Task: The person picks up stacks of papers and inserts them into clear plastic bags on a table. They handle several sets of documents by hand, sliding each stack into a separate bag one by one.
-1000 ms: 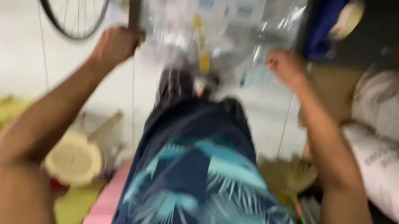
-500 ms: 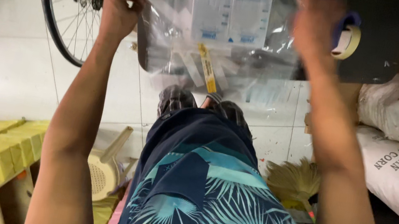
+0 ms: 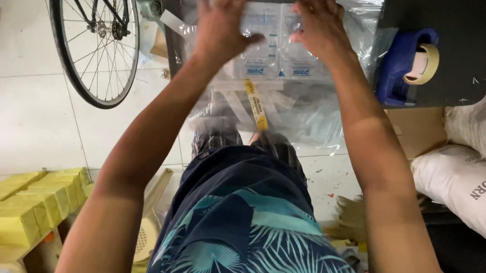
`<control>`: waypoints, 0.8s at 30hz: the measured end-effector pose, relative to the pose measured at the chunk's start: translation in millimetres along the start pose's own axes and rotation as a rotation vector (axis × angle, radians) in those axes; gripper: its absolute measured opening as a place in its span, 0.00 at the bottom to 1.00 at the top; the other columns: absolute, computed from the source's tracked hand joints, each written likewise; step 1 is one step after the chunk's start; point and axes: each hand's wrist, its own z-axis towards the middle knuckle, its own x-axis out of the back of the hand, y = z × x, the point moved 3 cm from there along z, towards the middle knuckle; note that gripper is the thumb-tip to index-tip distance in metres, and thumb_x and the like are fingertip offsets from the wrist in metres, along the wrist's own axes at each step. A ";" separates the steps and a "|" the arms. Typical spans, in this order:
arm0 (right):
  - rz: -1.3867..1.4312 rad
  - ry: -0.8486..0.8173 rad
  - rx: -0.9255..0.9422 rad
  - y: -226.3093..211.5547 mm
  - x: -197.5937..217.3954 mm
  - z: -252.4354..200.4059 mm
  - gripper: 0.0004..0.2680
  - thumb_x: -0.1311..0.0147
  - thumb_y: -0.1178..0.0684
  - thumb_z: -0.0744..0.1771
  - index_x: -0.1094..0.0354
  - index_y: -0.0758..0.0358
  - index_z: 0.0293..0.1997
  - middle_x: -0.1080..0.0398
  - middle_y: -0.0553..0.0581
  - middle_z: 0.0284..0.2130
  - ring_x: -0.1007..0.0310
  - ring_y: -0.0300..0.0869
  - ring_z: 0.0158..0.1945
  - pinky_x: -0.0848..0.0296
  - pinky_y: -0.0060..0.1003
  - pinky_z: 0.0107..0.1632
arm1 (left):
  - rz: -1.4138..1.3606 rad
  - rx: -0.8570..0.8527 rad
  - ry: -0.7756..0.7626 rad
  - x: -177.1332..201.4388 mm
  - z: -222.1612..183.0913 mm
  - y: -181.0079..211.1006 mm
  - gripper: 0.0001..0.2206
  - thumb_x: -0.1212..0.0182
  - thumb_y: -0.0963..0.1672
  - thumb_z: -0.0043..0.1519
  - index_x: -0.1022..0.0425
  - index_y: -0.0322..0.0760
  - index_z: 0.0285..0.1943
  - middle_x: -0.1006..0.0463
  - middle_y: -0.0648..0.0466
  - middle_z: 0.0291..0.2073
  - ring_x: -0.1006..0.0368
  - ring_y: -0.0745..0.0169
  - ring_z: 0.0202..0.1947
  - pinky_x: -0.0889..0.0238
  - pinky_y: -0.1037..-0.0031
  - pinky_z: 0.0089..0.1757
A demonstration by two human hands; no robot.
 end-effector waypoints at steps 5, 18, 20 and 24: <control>-0.104 0.069 0.026 6.6 -10.4 8.9 0.29 0.32 0.51 0.63 0.42 0.59 0.72 0.60 0.60 0.70 0.59 0.66 0.68 0.51 0.61 0.65 | 0.018 -0.203 -0.015 -105.2 60.3 -14.2 0.49 0.19 0.57 0.40 0.37 0.38 0.70 0.38 0.43 0.68 0.44 0.40 0.68 0.68 0.25 0.60; -0.023 0.056 0.053 28.6 -18.0 20.7 0.26 0.36 0.52 0.65 0.43 0.60 0.70 0.38 0.65 0.65 0.43 0.63 0.66 0.52 0.60 0.66 | -0.060 -0.128 0.038 -151.9 92.6 -27.0 0.37 0.17 0.53 0.43 0.26 0.39 0.61 0.20 0.49 0.50 0.23 0.47 0.46 0.42 0.51 0.52; -0.016 0.053 0.076 26.6 -16.9 22.1 0.27 0.37 0.53 0.66 0.47 0.60 0.73 0.41 0.64 0.67 0.45 0.62 0.68 0.53 0.63 0.67 | -0.085 -0.084 -0.008 -127.2 79.2 -16.5 0.38 0.19 0.54 0.45 0.29 0.44 0.65 0.22 0.51 0.55 0.31 0.46 0.56 0.54 0.35 0.55; -0.032 0.101 0.157 25.9 -21.6 27.7 0.25 0.35 0.54 0.64 0.38 0.59 0.70 0.33 0.62 0.63 0.38 0.65 0.62 0.44 0.58 0.62 | -0.133 -0.012 -0.116 -130.5 80.8 -16.0 0.41 0.17 0.53 0.47 0.33 0.49 0.71 0.27 0.50 0.62 0.33 0.47 0.59 0.32 0.50 0.50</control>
